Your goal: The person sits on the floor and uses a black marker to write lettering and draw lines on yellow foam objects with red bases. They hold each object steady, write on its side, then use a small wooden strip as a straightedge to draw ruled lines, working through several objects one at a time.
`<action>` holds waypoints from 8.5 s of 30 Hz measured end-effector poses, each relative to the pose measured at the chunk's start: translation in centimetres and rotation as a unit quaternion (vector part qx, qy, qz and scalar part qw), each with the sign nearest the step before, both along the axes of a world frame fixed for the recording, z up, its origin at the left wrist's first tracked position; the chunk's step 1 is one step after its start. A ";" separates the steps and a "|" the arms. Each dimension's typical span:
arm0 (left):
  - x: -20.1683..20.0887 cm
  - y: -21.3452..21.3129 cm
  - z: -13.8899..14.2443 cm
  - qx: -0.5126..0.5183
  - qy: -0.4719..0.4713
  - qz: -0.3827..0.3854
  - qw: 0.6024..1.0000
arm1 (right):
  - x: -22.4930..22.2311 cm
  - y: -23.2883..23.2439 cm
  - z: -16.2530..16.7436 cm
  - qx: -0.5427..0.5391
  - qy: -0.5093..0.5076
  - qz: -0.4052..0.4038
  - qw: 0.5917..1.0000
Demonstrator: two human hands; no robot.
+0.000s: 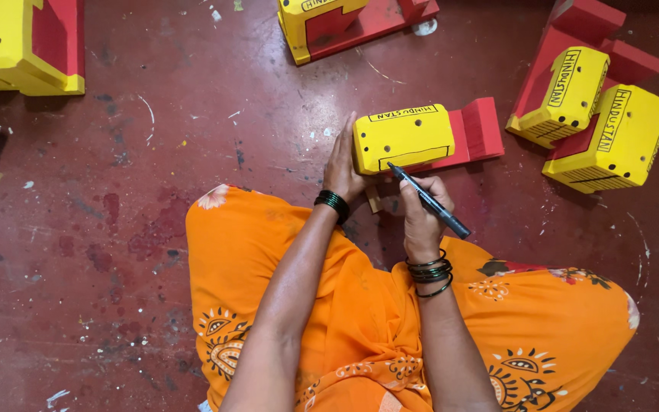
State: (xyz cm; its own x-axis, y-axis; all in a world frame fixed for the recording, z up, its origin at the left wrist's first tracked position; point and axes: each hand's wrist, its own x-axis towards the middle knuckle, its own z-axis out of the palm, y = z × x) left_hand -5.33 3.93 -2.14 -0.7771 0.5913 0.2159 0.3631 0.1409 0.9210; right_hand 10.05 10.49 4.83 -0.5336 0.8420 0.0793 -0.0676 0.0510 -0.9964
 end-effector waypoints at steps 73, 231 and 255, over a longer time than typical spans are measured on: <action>0.2 0.2 -0.3 0.016 -0.006 0.003 1.000 | 0.1 -0.1 0.0 -0.018 -0.017 0.015 1.000; 0.4 0.1 0.1 -0.011 -0.010 0.004 1.000 | 1.0 1.3 -1.1 -0.016 0.020 -0.022 0.999; 0.3 0.2 0.4 -0.004 -0.023 0.002 1.000 | 1.5 1.2 -1.2 -0.013 0.010 -0.019 1.000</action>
State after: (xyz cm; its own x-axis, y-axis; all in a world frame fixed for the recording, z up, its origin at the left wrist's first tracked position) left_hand -5.00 4.12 -1.70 -0.7884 0.5899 0.1748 0.3198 0.1501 0.9355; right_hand 11.52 11.66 3.65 -0.5001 0.8634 0.0673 -0.0870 0.0273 -0.9958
